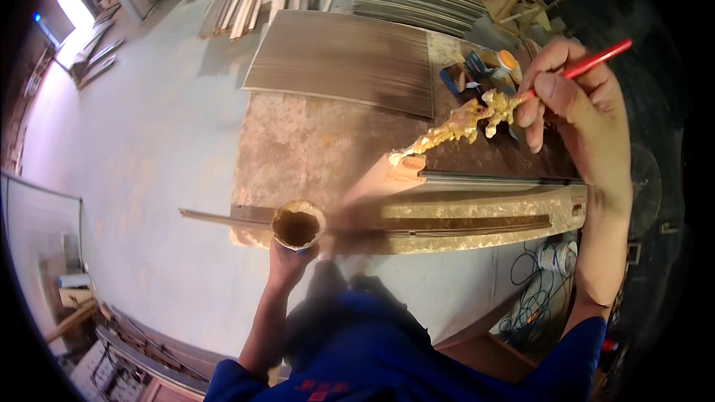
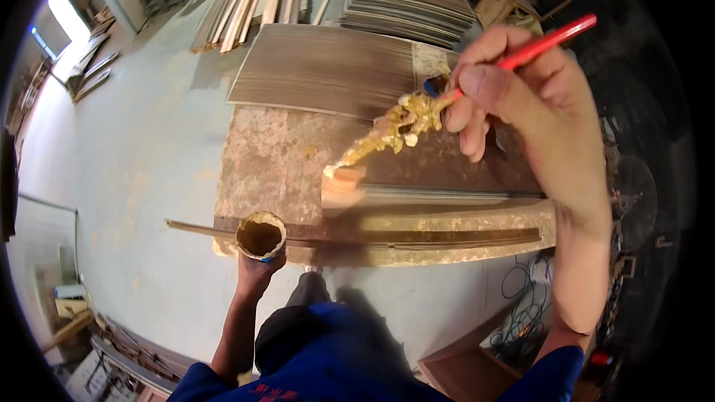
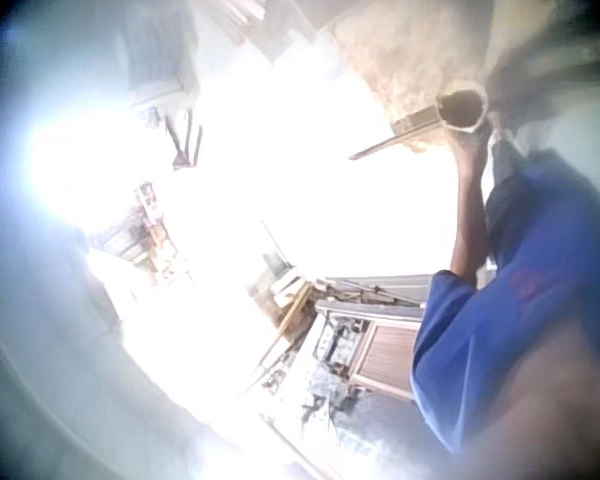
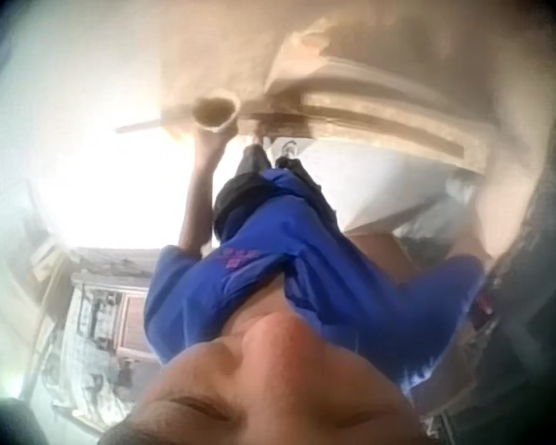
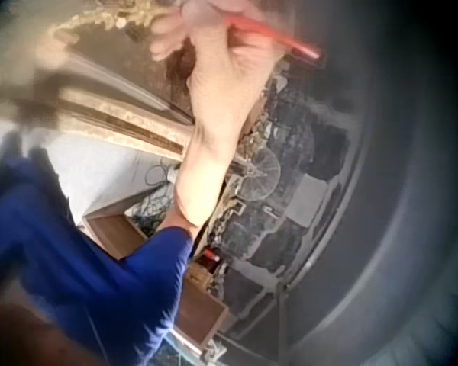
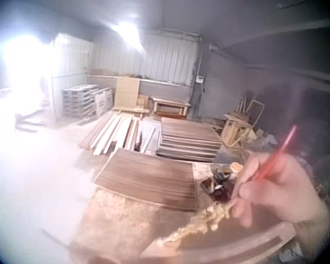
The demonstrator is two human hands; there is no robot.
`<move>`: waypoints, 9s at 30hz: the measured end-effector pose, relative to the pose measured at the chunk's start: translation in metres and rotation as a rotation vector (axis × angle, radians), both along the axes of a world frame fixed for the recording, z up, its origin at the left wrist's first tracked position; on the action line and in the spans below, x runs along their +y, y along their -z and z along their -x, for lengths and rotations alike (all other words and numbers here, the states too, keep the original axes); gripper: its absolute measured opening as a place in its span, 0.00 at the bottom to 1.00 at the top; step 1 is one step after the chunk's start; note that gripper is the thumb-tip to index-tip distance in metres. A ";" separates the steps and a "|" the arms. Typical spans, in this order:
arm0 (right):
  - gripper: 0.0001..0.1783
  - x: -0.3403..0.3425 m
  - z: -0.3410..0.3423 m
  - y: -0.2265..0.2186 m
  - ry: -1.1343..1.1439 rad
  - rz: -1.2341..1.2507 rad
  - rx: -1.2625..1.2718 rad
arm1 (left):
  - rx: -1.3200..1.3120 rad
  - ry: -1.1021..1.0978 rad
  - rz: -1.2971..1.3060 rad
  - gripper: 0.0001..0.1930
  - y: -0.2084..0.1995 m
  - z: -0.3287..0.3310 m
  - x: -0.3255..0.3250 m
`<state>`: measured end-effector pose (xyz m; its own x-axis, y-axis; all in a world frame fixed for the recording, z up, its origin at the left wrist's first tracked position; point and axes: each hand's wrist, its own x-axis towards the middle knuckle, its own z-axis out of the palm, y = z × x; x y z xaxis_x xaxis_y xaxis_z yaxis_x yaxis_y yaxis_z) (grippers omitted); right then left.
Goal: The person applies glue to the edges of wooden strips using a red stick and joins them to a larger wooden panel. They repeatedly pick up strips, apply adhesive, and press them into place on the workbench, occasionally using a hammer to secure the joints.
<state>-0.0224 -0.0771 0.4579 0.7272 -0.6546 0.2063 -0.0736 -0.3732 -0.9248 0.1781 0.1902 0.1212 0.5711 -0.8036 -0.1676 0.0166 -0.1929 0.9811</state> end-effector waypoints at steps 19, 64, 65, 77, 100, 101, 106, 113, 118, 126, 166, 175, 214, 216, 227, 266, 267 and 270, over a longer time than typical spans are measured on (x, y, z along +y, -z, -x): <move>0.07 0.079 0.032 -0.017 -0.098 0.518 0.044 | -0.092 -0.071 0.111 0.21 -0.007 0.027 0.054; 0.11 0.105 0.044 0.062 0.500 0.106 -0.467 | 0.143 0.120 0.084 0.23 0.003 0.009 0.017; 0.11 0.106 0.045 0.061 0.492 0.094 -0.476 | 0.140 0.113 0.072 0.23 0.006 0.009 0.016; 0.14 0.105 0.040 0.094 0.621 -0.004 -0.500 | 0.121 0.095 0.048 0.26 0.014 0.006 0.004; 0.08 0.081 0.053 0.033 0.378 0.178 -0.365 | 0.153 0.119 0.062 0.25 0.003 0.003 -0.014; 0.08 0.061 0.051 0.025 0.341 0.128 -0.326 | 0.140 0.127 0.040 0.27 0.002 0.001 -0.012; 0.09 -0.008 0.017 0.009 0.154 -0.123 -0.082 | 0.127 0.079 0.029 0.29 0.011 -0.004 -0.007; 0.10 -0.027 -0.006 0.001 0.029 -0.072 0.033 | 0.103 0.100 -0.043 0.23 0.009 -0.007 -0.012; 0.11 -0.027 0.007 0.012 0.065 -0.020 -0.033 | 0.072 0.085 -0.048 0.20 0.021 -0.007 -0.017; 0.09 -0.039 0.024 0.027 0.027 0.002 -0.090 | 0.045 0.152 -0.073 0.21 0.011 0.004 -0.029; 0.06 0.118 0.423 0.116 0.440 0.170 -0.002 | -0.047 0.698 0.268 0.33 -0.066 0.391 -0.130; 0.09 0.090 0.653 0.135 0.943 -0.324 -0.401 | 0.006 0.814 0.332 0.29 -0.084 0.553 -0.202; 0.09 -0.325 0.858 0.048 0.312 -0.369 -0.549 | 0.058 0.180 0.163 0.27 -0.109 0.820 -0.380; 0.10 -0.359 0.830 0.032 0.268 -0.342 -0.467 | 0.056 0.191 0.035 0.28 -0.100 0.816 -0.375; 0.08 -0.418 0.750 0.046 0.103 -0.385 -0.194 | 0.101 0.362 -0.164 0.52 -0.054 0.802 -0.371; 0.07 -0.352 0.763 0.042 0.157 -0.054 -0.335 | 0.041 0.215 -0.113 0.47 -0.073 0.823 -0.377; 0.07 -0.351 0.765 0.042 0.161 -0.014 -0.317 | 0.064 0.207 -0.101 0.46 -0.074 0.826 -0.376; 0.06 -0.348 0.773 0.044 0.234 0.086 -0.299 | 0.096 0.183 -0.033 0.44 -0.066 0.831 -0.369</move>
<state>-0.7952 -0.4253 0.4141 0.4602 -0.7666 0.4478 0.1021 -0.4553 -0.8845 -0.6526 -0.1784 0.1876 0.3965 -0.8855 -0.2424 0.0715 -0.2334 0.9697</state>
